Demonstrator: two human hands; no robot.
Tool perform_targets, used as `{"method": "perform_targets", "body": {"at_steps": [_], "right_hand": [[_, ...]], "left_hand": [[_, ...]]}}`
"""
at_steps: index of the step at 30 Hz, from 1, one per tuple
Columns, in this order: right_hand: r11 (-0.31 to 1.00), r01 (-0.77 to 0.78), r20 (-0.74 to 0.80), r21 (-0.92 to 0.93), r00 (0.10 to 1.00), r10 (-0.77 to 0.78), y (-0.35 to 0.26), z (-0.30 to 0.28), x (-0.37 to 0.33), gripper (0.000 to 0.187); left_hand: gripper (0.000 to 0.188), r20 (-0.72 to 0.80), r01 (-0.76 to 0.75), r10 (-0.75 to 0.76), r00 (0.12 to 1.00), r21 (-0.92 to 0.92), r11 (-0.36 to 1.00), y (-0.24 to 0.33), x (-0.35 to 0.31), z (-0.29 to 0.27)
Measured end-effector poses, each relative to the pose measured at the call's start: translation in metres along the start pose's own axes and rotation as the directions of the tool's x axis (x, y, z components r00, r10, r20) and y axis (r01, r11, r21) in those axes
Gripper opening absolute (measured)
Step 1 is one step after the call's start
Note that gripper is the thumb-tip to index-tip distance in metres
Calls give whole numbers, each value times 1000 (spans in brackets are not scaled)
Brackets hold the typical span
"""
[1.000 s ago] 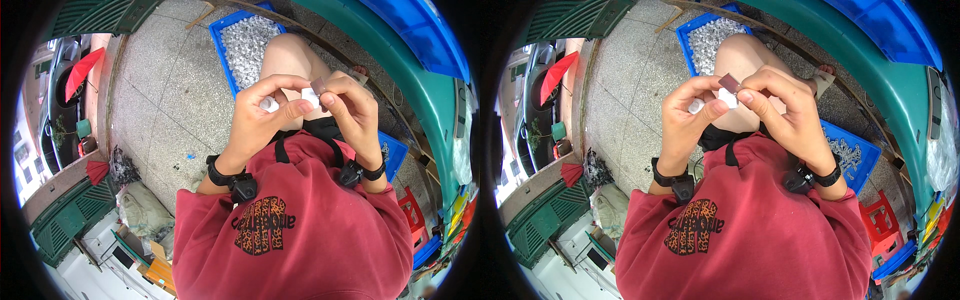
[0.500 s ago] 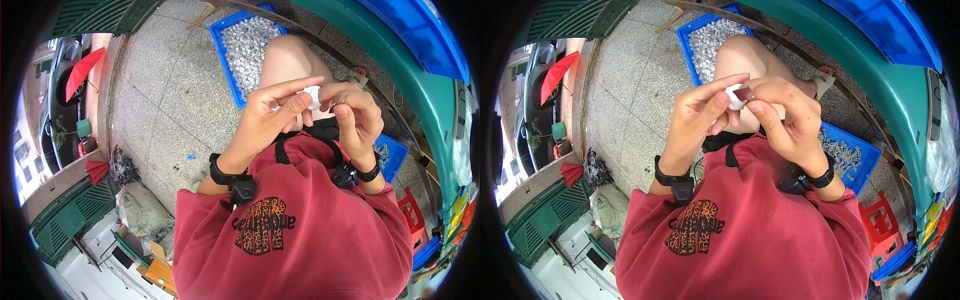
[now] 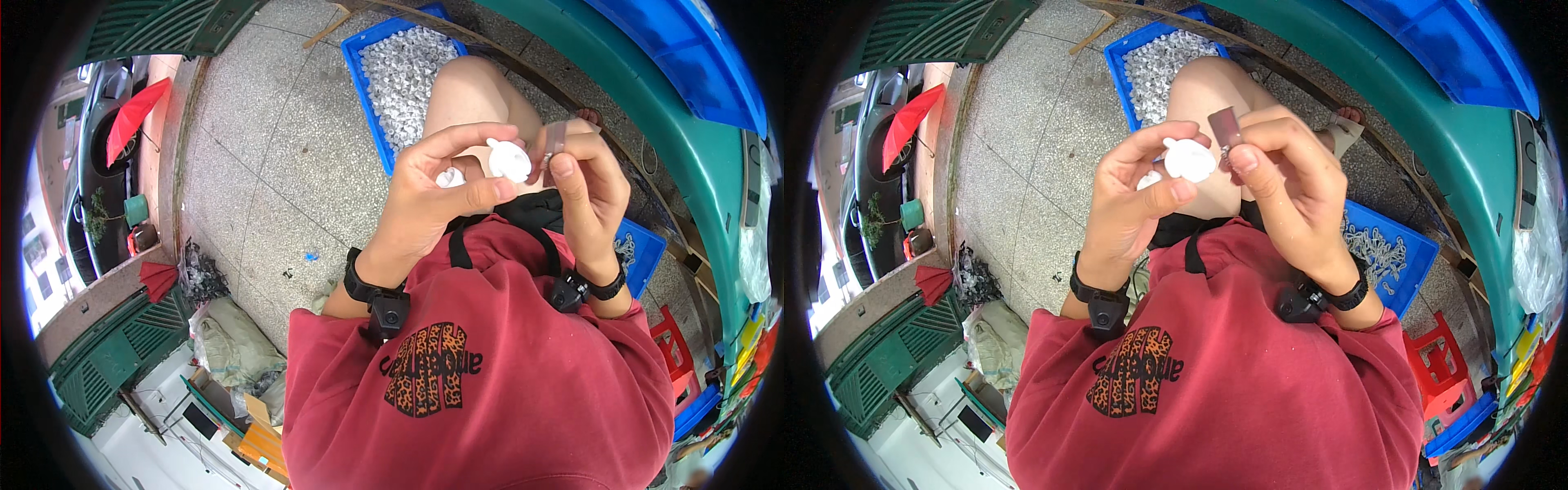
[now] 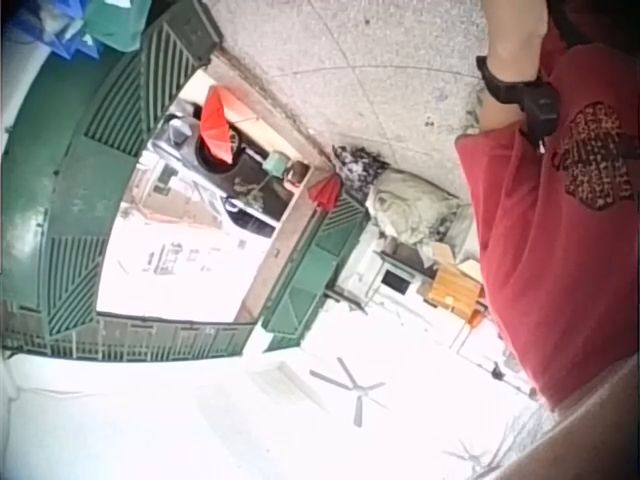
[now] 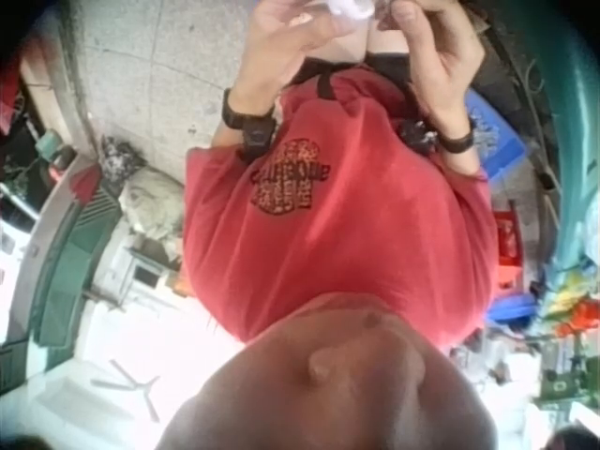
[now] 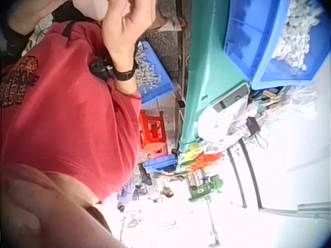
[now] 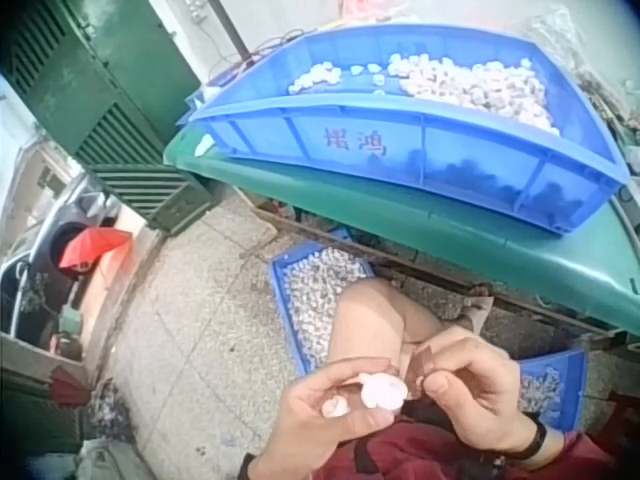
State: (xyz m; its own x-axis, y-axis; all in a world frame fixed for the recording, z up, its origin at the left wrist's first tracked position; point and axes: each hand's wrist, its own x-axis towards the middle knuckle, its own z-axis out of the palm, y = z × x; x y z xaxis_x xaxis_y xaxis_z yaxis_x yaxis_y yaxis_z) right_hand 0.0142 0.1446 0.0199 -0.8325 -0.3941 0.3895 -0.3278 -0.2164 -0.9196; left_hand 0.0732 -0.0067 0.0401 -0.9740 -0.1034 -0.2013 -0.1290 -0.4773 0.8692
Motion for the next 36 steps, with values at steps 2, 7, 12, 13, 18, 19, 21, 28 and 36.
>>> {"method": "perform_targets", "body": {"at_steps": [2, 7, 12, 13, 18, 19, 21, 28, 36], "right_hand": [[978, -133, 53, 159, 991, 126, -2, 4, -1, 9], [972, -161, 73, 169, 986, 151, -4, 6, -1, 8], [975, -161, 85, 155, 985, 149, -3, 6, -1, 8], [977, -157, 84, 144, 986, 146, -3, 6, -1, 7], [979, -157, 80, 129, 986, 147, -2, 6, -2, 7], [981, -154, 83, 123, 986, 144, -2, 6, -2, 7], [982, -151, 86, 115, 986, 141, -2, 7, -2, 6], [963, -186, 74, 194, 982, 175, 2, 10, -3, 8], [948, -211, 45, 240, 978, 206, 4, 7, -4, 10]], "left_hand": [[35, 33, -41, 39, 999, 66, 997, -1, 0, -8], [36, 71, -132, 124, 990, 112, 985, 2, -2, -7], [43, 47, -118, 113, 993, 134, 984, 1, -5, -9], [43, 46, -118, 113, 993, 134, 984, 1, -5, -9], [42, 56, -158, 152, 987, 147, 976, 2, -5, -7], [42, 56, -158, 151, 987, 147, 976, 1, -5, -8], [42, 34, -185, 182, 983, 211, 960, -1, -6, -10], [39, 11, -201, 202, 979, 198, 959, -1, -6, -13], [52, -413, -398, 443, 796, 195, 896, 22, 12, -51]]}}
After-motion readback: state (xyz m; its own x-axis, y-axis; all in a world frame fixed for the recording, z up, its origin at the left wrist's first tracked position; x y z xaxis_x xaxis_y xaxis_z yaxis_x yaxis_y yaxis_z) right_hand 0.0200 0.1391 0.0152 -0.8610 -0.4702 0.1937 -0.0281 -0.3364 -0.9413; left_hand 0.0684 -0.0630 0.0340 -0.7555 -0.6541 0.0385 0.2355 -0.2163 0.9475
